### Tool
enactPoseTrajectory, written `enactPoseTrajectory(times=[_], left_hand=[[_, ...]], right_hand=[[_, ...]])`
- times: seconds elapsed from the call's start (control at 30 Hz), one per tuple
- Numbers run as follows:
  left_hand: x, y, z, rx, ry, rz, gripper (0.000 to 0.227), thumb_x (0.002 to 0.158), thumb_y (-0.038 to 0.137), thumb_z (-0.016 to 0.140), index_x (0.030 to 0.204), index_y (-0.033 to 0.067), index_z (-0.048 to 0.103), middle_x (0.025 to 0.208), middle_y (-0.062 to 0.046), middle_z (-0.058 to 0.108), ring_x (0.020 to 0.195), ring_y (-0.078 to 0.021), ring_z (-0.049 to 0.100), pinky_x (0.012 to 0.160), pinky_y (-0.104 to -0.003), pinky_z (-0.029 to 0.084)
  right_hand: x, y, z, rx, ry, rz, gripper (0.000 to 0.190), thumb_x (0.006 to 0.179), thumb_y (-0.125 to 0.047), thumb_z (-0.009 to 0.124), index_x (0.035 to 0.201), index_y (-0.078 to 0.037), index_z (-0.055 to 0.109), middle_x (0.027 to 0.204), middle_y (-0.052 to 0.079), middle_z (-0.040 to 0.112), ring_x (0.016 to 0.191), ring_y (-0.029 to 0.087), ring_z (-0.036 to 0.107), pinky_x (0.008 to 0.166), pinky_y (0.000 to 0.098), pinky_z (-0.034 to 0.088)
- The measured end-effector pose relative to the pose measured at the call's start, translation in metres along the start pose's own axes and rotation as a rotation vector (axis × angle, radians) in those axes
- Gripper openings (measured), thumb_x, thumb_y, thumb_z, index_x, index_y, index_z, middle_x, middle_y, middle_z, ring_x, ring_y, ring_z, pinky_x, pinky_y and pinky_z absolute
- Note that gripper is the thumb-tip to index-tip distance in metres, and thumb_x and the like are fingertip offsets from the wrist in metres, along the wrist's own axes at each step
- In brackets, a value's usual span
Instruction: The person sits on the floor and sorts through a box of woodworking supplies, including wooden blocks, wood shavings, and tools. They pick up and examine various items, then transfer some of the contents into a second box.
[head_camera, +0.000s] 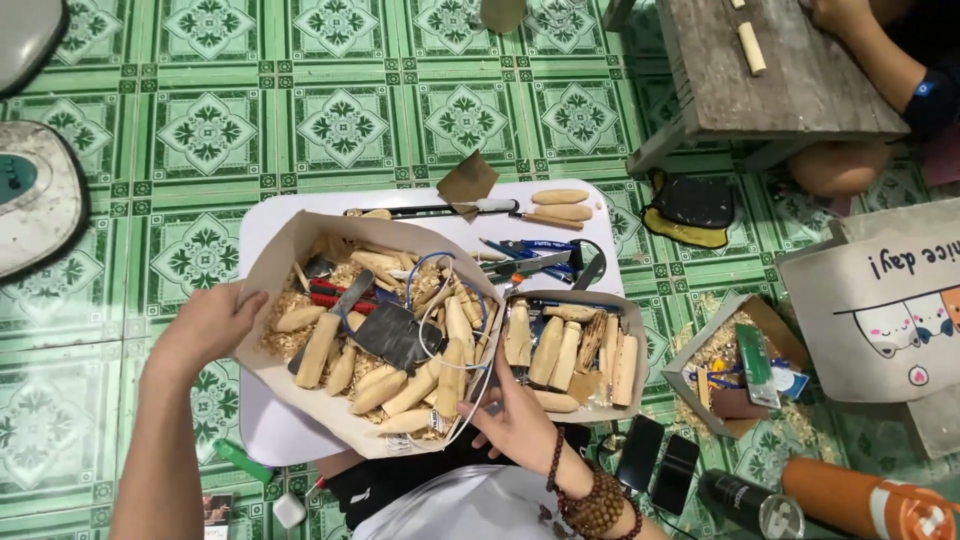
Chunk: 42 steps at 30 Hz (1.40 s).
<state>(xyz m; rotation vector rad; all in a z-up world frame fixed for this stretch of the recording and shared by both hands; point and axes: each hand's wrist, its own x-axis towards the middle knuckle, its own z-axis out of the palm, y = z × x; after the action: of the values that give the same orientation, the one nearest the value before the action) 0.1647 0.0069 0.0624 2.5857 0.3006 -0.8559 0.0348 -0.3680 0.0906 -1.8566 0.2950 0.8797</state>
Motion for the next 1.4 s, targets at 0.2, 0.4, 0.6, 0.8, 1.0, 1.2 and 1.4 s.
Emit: enactPoseTrajectory(times=[0.2, 0.4, 0.6, 0.8, 1.0, 1.2, 1.4], left_hand=[[-0.017, -0.006, 0.002, -0.009, 0.025, 0.074, 0.042, 0.109, 0.030, 0.045, 0.092, 0.0005, 0.070, 0.090, -0.020, 0.076, 0.081, -0.0330, 0.069, 0.076, -0.044, 0.053], [-0.049, -0.013, -0.006, -0.085, 0.026, 0.086, 0.039, 0.110, 0.025, 0.043, 0.091, 0.0020, 0.069, 0.083, -0.016, 0.076, 0.072, -0.0284, 0.067, 0.071, -0.039, 0.053], [-0.082, -0.027, -0.026, -0.091, 0.099, 0.067, 0.045, 0.111, 0.029, 0.038, 0.090, 0.0029, 0.069, 0.083, -0.017, 0.077, 0.077, -0.0295, 0.069, 0.072, -0.039, 0.052], [-0.110, -0.037, -0.038, -0.090, 0.176, 0.053, 0.039, 0.110, 0.028, 0.040, 0.092, 0.0053, 0.066, 0.076, -0.018, 0.076, 0.067, -0.0310, 0.067, 0.066, -0.041, 0.050], [-0.118, -0.035, -0.046, -0.022, 0.264, 0.068, 0.042, 0.110, 0.032, 0.039, 0.087, 0.0051, 0.062, 0.071, -0.020, 0.073, 0.069, -0.0376, 0.063, 0.070, -0.043, 0.043], [-0.136, 0.019, -0.070, 0.032, 0.250, 0.113, 0.042, 0.112, 0.031, 0.036, 0.098, 0.0052, 0.066, 0.075, -0.020, 0.074, 0.067, -0.0357, 0.066, 0.067, -0.044, 0.049], [-0.139, 0.078, -0.079, 0.179, 0.389, 0.374, 0.036, 0.112, 0.024, 0.039, 0.086, 0.0026, 0.051, 0.066, -0.021, 0.063, 0.065, -0.0462, 0.054, 0.070, -0.048, 0.039]], right_hand=[[-0.005, -0.025, 0.004, -0.231, -0.019, 0.013, 0.106, 0.093, -0.051, 0.057, 0.164, -0.019, -0.015, 0.074, 0.010, 0.068, 0.051, 0.018, 0.063, 0.050, 0.0293, 0.061], [0.030, 0.037, 0.020, 0.001, 0.084, -0.166, 0.059, 0.091, -0.031, 0.065, 0.143, -0.012, 0.045, 0.130, 0.010, 0.067, 0.094, 0.022, 0.070, 0.075, 0.0313, 0.057], [0.034, 0.029, 0.030, -0.012, 0.159, -0.348, 0.038, 0.088, -0.022, 0.062, 0.121, -0.006, 0.070, 0.122, 0.006, 0.077, 0.112, 0.019, 0.072, 0.096, 0.0340, 0.056], [0.025, 0.015, 0.043, 0.079, 0.132, -0.551, 0.048, 0.085, -0.014, 0.061, 0.132, -0.004, 0.061, 0.128, 0.011, 0.071, 0.118, 0.023, 0.066, 0.102, 0.0375, 0.052], [0.041, 0.008, 0.025, 0.113, 0.198, -0.660, 0.044, 0.094, -0.023, 0.058, 0.133, -0.002, 0.060, 0.132, 0.014, 0.068, 0.122, 0.026, 0.065, 0.105, 0.0399, 0.052], [0.038, 0.000, -0.024, 0.172, 0.185, -0.631, 0.052, 0.094, -0.041, 0.060, 0.130, -0.003, 0.061, 0.121, 0.012, 0.073, 0.100, 0.022, 0.074, 0.081, 0.0342, 0.066], [0.009, 0.006, -0.096, 0.154, 0.398, -0.511, 0.027, 0.091, -0.020, 0.062, 0.112, -0.004, 0.068, 0.091, 0.002, 0.068, 0.068, 0.010, 0.058, 0.054, 0.0237, 0.050]])
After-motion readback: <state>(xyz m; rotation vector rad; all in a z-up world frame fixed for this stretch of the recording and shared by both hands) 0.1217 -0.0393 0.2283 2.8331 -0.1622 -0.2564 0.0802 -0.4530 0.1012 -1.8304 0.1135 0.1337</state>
